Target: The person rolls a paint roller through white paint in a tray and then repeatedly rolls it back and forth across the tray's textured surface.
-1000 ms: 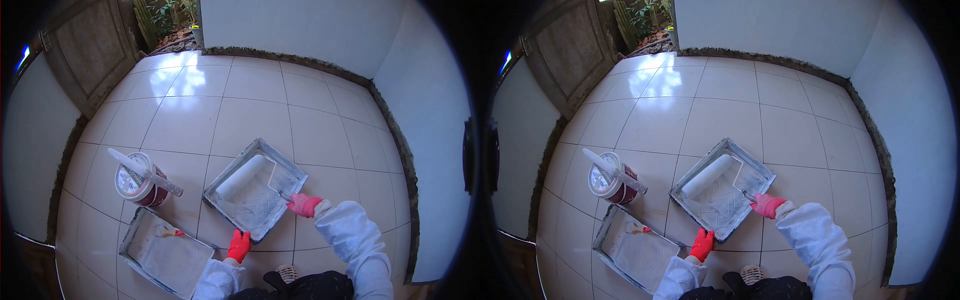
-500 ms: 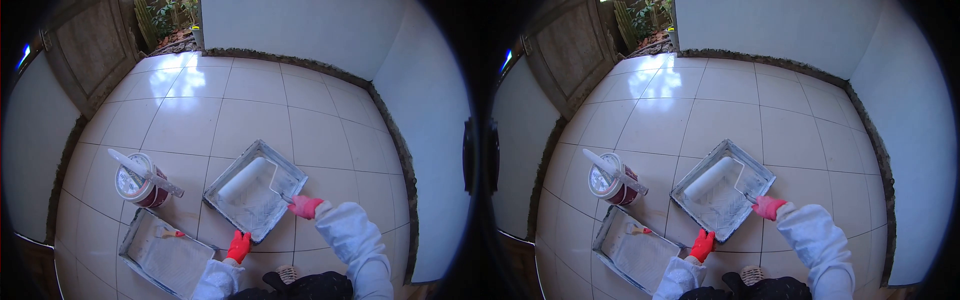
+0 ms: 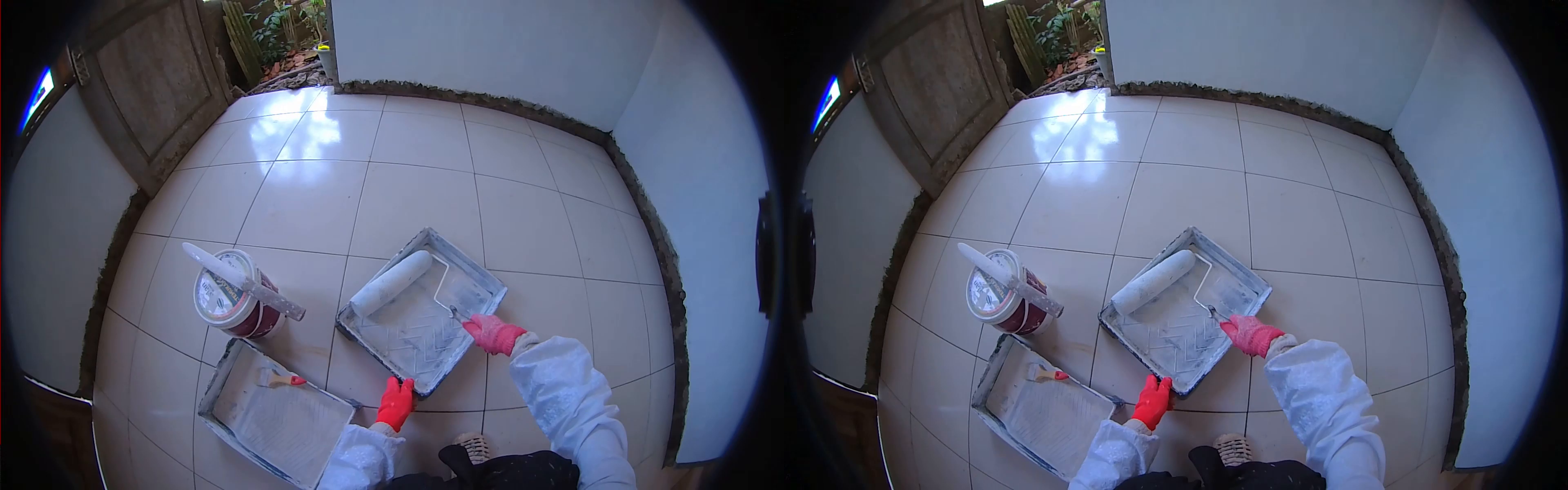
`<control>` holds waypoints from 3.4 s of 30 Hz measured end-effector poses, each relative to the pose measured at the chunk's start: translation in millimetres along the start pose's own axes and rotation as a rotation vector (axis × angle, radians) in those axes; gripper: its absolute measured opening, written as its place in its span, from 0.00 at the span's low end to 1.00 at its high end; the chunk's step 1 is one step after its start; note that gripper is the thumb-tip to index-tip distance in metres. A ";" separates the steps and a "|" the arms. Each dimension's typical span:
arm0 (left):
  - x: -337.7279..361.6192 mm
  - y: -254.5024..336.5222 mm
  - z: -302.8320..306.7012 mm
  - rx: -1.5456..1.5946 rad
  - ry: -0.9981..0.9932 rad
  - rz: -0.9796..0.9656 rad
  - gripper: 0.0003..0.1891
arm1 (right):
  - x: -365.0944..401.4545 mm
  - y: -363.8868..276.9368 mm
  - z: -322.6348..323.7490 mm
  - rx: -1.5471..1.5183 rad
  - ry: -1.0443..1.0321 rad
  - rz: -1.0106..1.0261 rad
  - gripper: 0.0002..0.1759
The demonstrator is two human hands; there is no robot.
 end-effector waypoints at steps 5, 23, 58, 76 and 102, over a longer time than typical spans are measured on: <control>62.8 44.6 20.8 -0.065 -0.160 0.012 0.14 | 13.9 16.2 9.4 0.138 0.069 0.118 0.22; 160.8 116.4 183.2 -0.033 0.983 -0.567 0.12 | 50.6 4.2 3.7 0.046 -0.030 -0.114 0.21; -15.8 34.3 45.3 0.178 0.220 -0.097 0.23 | 58.1 35.8 26.7 0.316 -0.098 -0.060 0.21; -65.9 47.3 78.5 0.465 0.100 0.039 0.19 | 37.3 2.8 -9.7 0.042 0.188 0.100 0.18; 3.2 -47.9 -69.8 0.084 0.283 -0.254 0.08 | 135.9 9.9 -86.7 -0.268 0.347 0.141 0.25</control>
Point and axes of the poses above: each hand's wrist, its own x-axis away from the middle knuckle, its own z-axis out of the back of the hand, y = z × x, the point moved 3 cm from there along -x, towards the middle knuckle
